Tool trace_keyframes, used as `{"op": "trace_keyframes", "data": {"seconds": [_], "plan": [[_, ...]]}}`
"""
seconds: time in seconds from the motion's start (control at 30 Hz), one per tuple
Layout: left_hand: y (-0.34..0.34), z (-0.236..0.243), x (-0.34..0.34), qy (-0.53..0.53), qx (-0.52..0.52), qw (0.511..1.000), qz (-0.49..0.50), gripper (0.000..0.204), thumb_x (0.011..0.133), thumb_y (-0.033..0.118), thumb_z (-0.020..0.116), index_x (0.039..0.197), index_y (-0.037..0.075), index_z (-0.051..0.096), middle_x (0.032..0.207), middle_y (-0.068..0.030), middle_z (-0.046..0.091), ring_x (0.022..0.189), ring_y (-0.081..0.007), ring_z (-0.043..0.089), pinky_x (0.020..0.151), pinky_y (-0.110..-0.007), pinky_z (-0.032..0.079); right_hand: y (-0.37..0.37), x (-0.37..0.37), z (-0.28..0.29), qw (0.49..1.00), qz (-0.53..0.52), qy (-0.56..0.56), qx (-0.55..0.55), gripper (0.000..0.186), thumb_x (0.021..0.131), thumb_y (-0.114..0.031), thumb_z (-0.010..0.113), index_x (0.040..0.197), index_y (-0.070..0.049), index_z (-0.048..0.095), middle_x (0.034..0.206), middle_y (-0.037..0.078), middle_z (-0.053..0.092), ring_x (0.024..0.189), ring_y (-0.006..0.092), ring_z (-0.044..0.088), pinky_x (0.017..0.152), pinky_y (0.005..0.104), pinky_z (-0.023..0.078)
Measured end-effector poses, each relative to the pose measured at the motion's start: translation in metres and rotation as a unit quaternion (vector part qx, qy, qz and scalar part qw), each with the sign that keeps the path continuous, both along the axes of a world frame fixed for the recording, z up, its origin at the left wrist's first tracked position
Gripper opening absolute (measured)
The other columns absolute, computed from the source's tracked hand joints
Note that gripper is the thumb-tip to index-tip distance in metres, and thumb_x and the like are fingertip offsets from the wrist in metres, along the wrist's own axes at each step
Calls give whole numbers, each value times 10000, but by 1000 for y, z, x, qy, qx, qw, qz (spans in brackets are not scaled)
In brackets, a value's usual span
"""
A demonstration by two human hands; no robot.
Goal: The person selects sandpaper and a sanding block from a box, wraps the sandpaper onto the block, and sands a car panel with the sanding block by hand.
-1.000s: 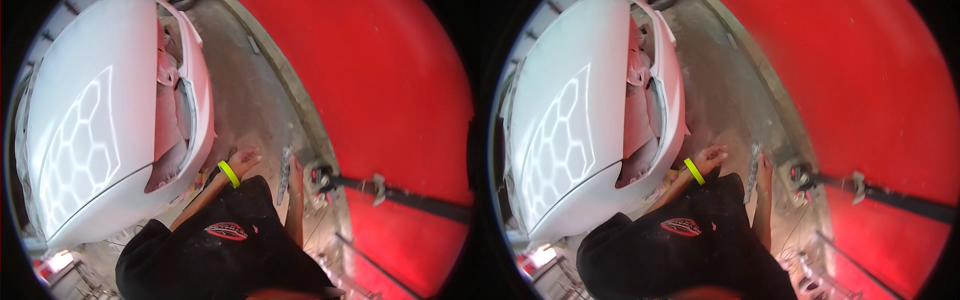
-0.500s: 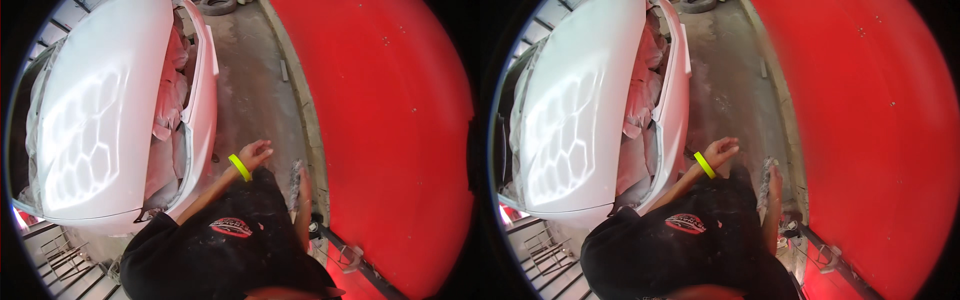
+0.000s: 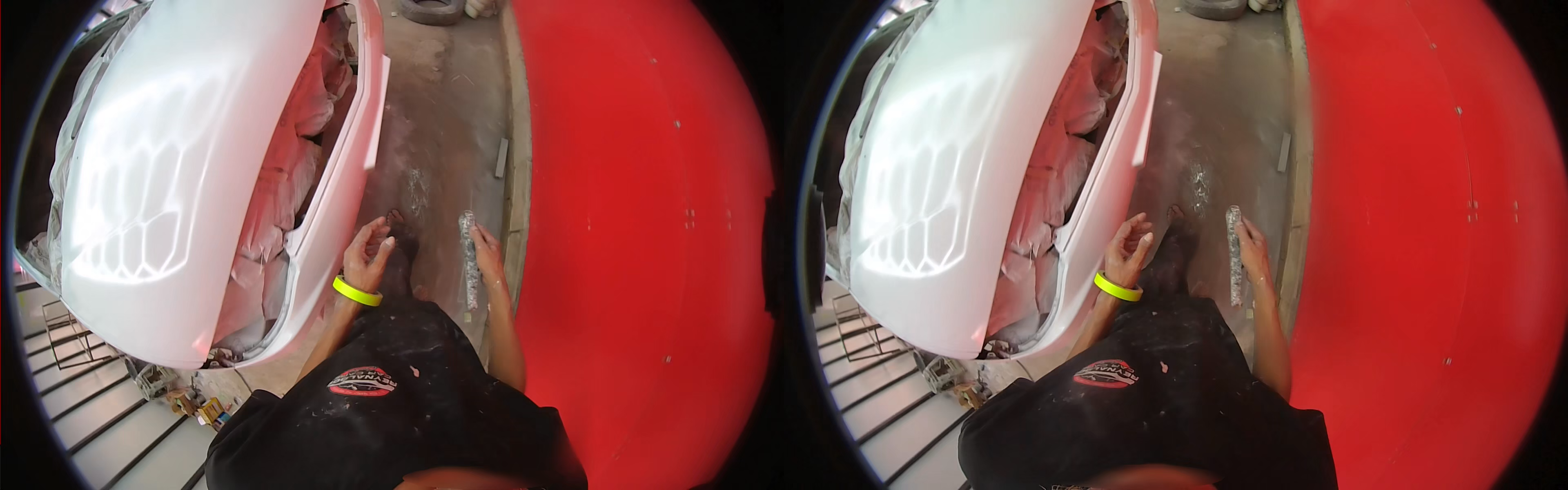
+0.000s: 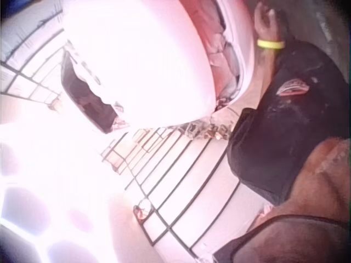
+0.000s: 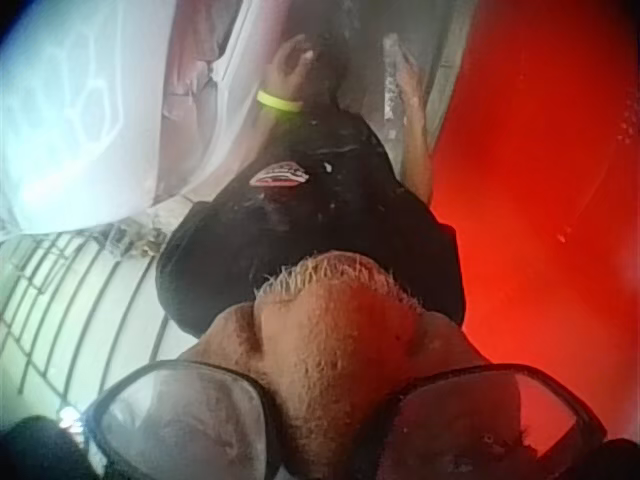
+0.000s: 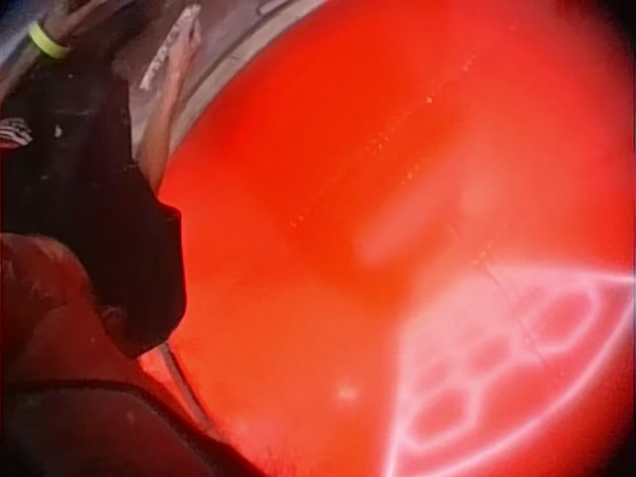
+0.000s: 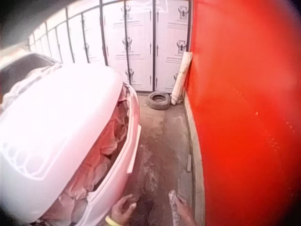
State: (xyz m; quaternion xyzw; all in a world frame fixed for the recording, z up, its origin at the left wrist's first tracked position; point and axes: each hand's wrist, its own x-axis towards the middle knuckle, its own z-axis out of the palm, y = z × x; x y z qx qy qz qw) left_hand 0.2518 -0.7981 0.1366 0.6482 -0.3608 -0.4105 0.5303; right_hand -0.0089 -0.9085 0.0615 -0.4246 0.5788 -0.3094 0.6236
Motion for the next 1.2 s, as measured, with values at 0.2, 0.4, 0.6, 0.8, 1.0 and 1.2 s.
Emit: {"op": "trace_keyframes", "data": {"seconds": [0.2, 0.4, 0.6, 0.8, 1.0, 1.2], "plan": [[-121, 5, 48, -110, -48, 990, 69, 508, 978, 213, 710, 1417, 0, 572, 1270, -136, 660, 1145, -211, 643, 984, -356, 519, -98, 89, -13, 997, 58, 25, -50, 484, 1048, -283, 601, 1448, -10, 576, 1374, 125, 665, 1256, 169, 599, 1075, 293, 438], [-263, -6, 121, -181, -125, 971, 91, 526, 1034, 329, 600, 1401, -45, 554, 1357, -221, 609, 1283, -336, 575, 1092, -433, 436, -171, 146, -14, 997, 68, 26, -31, 486, 1049, -271, 589, 1451, 0, 566, 1416, 155, 637, 1315, 199, 569, 1111, 316, 410], [-376, -44, 178, -178, -45, 974, 130, 655, 1101, 397, 446, 1547, -75, 362, 1598, -277, 378, 1499, -382, 354, 1246, -434, 250, -285, 217, -5, 994, 90, 17, -52, 488, 1058, -281, 564, 1466, -13, 552, 1446, 170, 613, 1355, 245, 552, 1134, 342, 395], [-412, -86, 200, -103, -7, 982, 157, 733, 1098, 504, 343, 1563, -62, 341, 1620, -258, 344, 1515, -362, 321, 1257, -424, 215, -398, 315, -27, 975, 123, 32, -180, 521, 1044, -300, 570, 1497, -48, 520, 1478, 227, 567, 1392, 340, 529, 1153, 405, 388], [-404, -97, 196, -47, 48, 985, 159, 815, 1077, 598, 277, 1555, -55, 369, 1603, -228, 377, 1506, -331, 332, 1253, -418, 211, -477, 413, -42, 936, 172, 143, -271, 560, 1021, -318, 596, 1499, -40, 510, 1382, 249, 610, 1299, 357, 586, 1088, 407, 448], [-400, -113, 201, 8, 91, 987, 134, 908, 1056, 692, 211, 1547, -49, 397, 1587, -198, 411, 1496, -301, 343, 1248, -412, 207, -500, 451, -69, 897, 163, 245, -330, 561, 982, -279, 619, 1504, -97, 521, 1098, 235, 611, 1059, 419, 615, 934, 465, 490]]}}
